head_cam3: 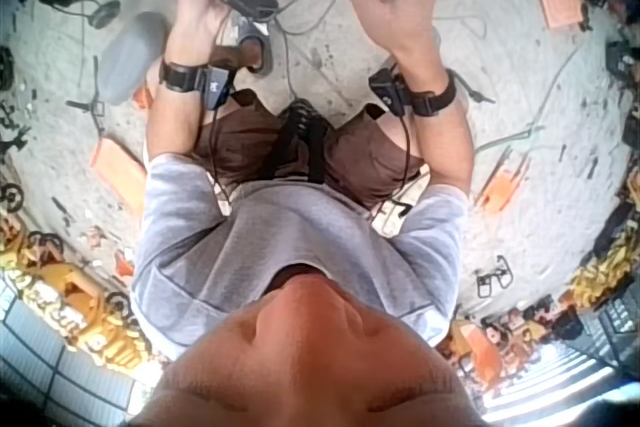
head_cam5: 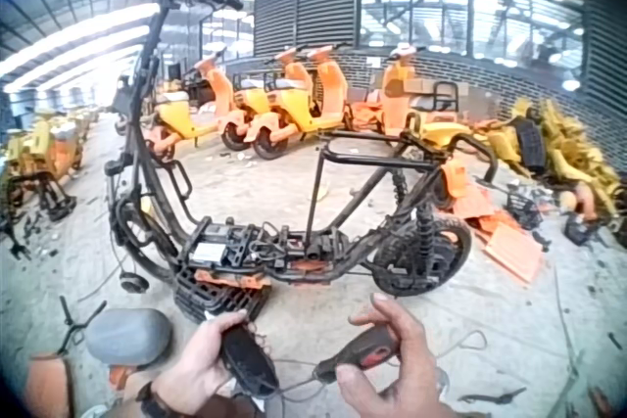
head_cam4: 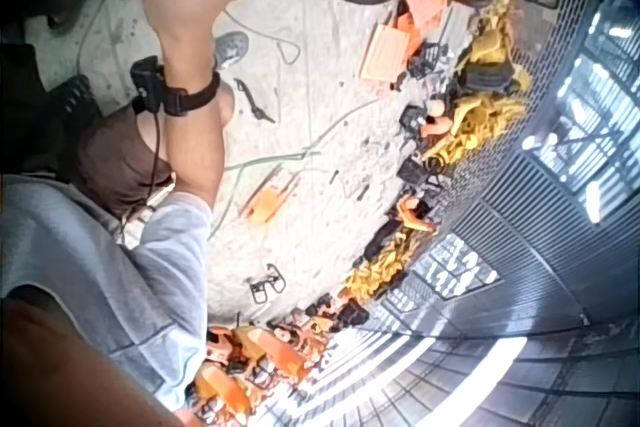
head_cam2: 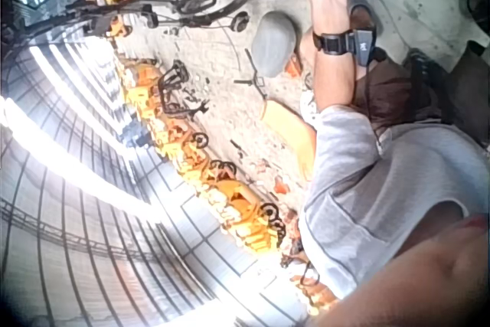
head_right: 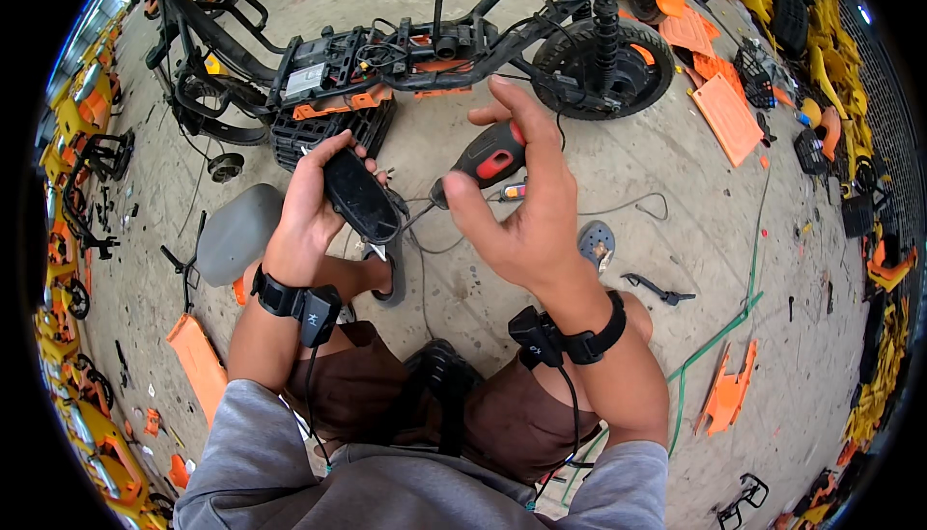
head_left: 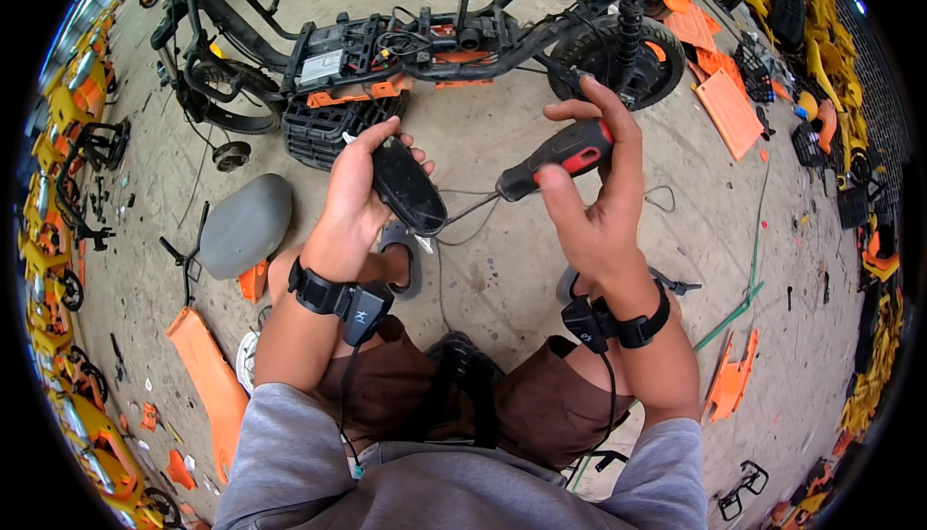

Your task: The person sits on the floor and uses a screwdriver to pry open a black plastic scooter part. They separate the casing to reveal the internal components and continue to manipulate the part.

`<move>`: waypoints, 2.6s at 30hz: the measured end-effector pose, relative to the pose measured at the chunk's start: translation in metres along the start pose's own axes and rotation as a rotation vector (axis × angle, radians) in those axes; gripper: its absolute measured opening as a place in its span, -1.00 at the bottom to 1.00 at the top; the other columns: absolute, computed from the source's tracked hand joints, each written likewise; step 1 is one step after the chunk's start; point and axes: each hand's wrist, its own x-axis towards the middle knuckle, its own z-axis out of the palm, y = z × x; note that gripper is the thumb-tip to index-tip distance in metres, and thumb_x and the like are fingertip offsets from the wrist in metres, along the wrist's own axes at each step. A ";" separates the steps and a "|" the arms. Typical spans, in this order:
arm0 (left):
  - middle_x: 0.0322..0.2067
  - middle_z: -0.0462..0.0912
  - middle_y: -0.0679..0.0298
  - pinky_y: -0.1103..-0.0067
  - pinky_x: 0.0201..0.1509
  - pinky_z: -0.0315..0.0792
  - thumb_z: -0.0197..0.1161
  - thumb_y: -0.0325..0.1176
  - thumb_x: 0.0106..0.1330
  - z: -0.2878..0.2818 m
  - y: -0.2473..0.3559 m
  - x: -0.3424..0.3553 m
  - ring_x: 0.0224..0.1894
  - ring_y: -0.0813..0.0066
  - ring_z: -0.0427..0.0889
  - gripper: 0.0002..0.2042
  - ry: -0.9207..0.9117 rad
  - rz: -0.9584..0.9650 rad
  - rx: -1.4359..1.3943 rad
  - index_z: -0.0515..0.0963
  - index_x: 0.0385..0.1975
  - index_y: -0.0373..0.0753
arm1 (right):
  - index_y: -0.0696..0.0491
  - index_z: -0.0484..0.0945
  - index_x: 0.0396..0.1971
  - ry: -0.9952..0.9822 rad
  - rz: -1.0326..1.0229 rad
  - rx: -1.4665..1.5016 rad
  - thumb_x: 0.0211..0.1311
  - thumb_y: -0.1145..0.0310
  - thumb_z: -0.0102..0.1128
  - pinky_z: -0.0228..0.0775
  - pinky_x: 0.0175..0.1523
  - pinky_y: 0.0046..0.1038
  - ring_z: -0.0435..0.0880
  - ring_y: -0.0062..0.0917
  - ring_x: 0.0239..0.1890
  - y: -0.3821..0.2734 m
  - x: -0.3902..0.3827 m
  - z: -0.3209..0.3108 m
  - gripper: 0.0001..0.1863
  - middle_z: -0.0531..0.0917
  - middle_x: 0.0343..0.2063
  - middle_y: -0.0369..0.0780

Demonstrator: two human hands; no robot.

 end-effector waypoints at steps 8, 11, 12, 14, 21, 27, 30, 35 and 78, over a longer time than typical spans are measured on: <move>-0.45 0.56 0.22 0.33 -0.19 0.61 0.16 -0.27 0.38 0.000 0.000 0.001 -0.40 0.28 0.62 -0.79 -0.008 -0.017 0.013 0.48 -0.37 -0.29 | 0.18 0.29 0.23 0.012 -0.135 0.056 -0.04 0.60 0.17 0.42 -0.10 -0.52 0.53 -0.63 -0.41 0.006 0.002 -0.003 -0.30 0.54 -0.03 -0.05; -0.45 0.56 0.22 0.31 -0.17 0.61 0.15 -0.27 0.38 -0.002 0.001 0.001 -0.39 0.29 0.62 -0.80 0.005 -0.010 0.020 0.48 -0.37 -0.30 | 0.17 0.29 0.22 0.002 -0.019 0.019 0.11 0.54 0.13 0.42 -0.13 -0.54 0.53 -0.63 -0.38 -0.001 -0.002 0.003 -0.40 0.54 -0.03 -0.04; -0.45 0.56 0.22 0.31 -0.16 0.61 0.15 -0.27 0.38 -0.001 0.001 0.000 -0.39 0.29 0.62 -0.80 0.011 -0.005 0.015 0.48 -0.37 -0.30 | 0.17 0.28 0.23 0.014 0.055 -0.002 0.16 0.53 0.12 0.42 -0.14 -0.55 0.54 -0.63 -0.37 -0.003 -0.003 0.004 -0.43 0.54 -0.03 -0.04; -0.46 0.57 0.22 0.30 -0.15 0.61 0.15 -0.28 0.38 0.000 0.001 0.000 -0.39 0.29 0.62 -0.80 0.006 -0.003 0.000 0.48 -0.37 -0.30 | 0.16 0.24 0.25 0.049 0.022 0.108 0.23 0.50 0.09 0.43 -0.16 -0.56 0.56 -0.62 -0.36 0.003 -0.004 0.004 -0.44 0.54 -0.06 -0.06; -0.48 0.56 0.19 0.32 -0.12 0.60 0.14 -0.29 0.37 0.003 0.001 -0.003 -0.40 0.31 0.60 -0.80 -0.017 -0.025 -0.015 0.48 -0.39 -0.31 | 0.13 0.18 0.24 0.216 -0.033 0.368 0.25 0.47 0.07 0.50 -0.20 -0.49 0.62 -0.53 -0.34 0.004 -0.004 0.002 -0.45 0.51 -0.22 -0.11; -0.48 0.56 0.17 0.31 -0.10 0.60 0.14 -0.30 0.36 0.001 0.003 -0.003 -0.37 0.28 0.61 -0.82 -0.052 -0.038 -0.044 0.48 -0.37 -0.31 | 0.13 0.28 0.16 0.187 0.073 0.270 0.22 0.53 0.09 0.43 -0.30 -0.55 0.53 -0.64 -0.43 0.006 -0.005 0.003 -0.52 0.51 -0.34 -0.21; -0.45 0.56 0.18 0.24 -0.09 0.61 0.12 -0.33 0.38 0.004 0.003 -0.004 -0.37 0.28 0.62 -0.84 -0.047 -0.016 -0.110 0.47 -0.32 -0.30 | 0.10 0.35 0.12 0.021 0.323 0.162 0.19 0.53 0.15 0.37 -0.33 -0.59 0.47 -0.72 -0.46 0.012 -0.012 0.007 -0.54 0.52 -0.46 -0.31; -0.42 0.56 0.20 0.19 -0.09 0.61 0.08 -0.34 0.43 0.005 0.002 -0.003 -0.37 0.28 0.62 -0.87 -0.059 0.021 -0.189 0.44 -0.29 -0.28 | 0.09 0.59 -0.16 -0.288 0.531 0.103 0.13 0.40 0.32 0.34 -0.38 -0.59 0.42 -0.72 -0.55 0.013 -0.025 0.021 -0.74 0.52 -0.62 -0.33; -0.31 0.61 0.07 0.22 -0.15 0.63 0.12 -0.36 0.33 0.009 0.000 -0.011 -0.26 0.15 0.68 -0.83 -0.147 0.216 0.082 0.45 -0.19 -0.30 | 0.16 0.67 -0.37 -0.301 0.321 -0.027 0.02 0.35 0.36 0.54 -0.28 -0.43 0.72 -0.33 -0.45 0.005 -0.033 0.033 -0.79 0.70 -0.49 -0.13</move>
